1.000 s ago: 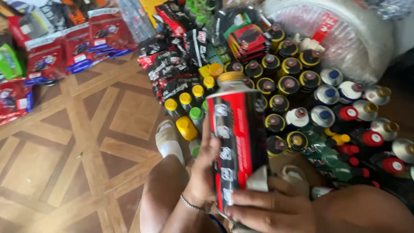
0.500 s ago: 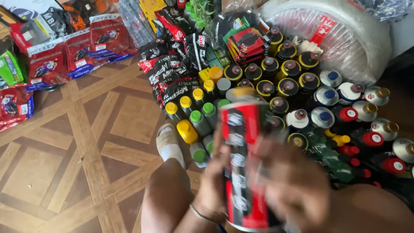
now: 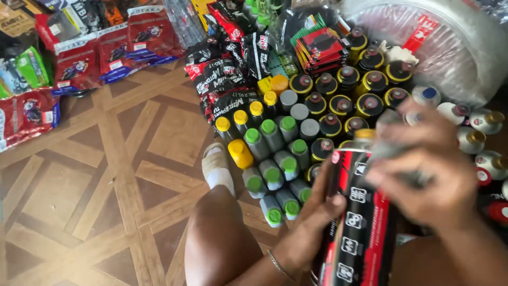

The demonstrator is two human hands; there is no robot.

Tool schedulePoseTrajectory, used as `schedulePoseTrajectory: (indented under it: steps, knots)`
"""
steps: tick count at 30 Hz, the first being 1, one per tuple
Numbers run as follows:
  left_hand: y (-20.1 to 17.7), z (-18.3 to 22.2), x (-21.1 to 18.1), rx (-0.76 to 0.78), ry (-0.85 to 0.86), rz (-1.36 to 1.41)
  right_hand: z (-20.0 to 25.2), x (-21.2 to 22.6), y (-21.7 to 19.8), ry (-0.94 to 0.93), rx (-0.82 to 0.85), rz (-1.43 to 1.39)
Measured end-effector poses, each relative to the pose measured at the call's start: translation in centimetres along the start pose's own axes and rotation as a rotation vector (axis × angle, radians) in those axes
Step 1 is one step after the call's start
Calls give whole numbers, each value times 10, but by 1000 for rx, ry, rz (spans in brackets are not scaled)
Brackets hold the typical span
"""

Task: Wiping down and organizing various automotive fluid bottles and spray cans on the floor.

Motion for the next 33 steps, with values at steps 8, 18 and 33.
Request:
schedulePoseTrajectory:
  steps: [8, 18, 33]
  knots:
    - [-16, -7, 2, -108, 39, 169, 13, 9, 12, 123, -22, -108]
    - [-27, 0, 1, -159, 34, -29, 25, 47, 22, -311, 368, -466]
    - [-36, 7, -23, -133, 140, 175, 38, 46, 46, -37, 190, -347]
Point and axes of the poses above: each hand's wrist, its own z-axis away from the middle knuckle, its own y-axis out of the palm, x = y × z, the point moved 7 cm from there along -z, towards the middle knuckle, and after that the axes turned 10 degrees about x, right-handed, at the moved point
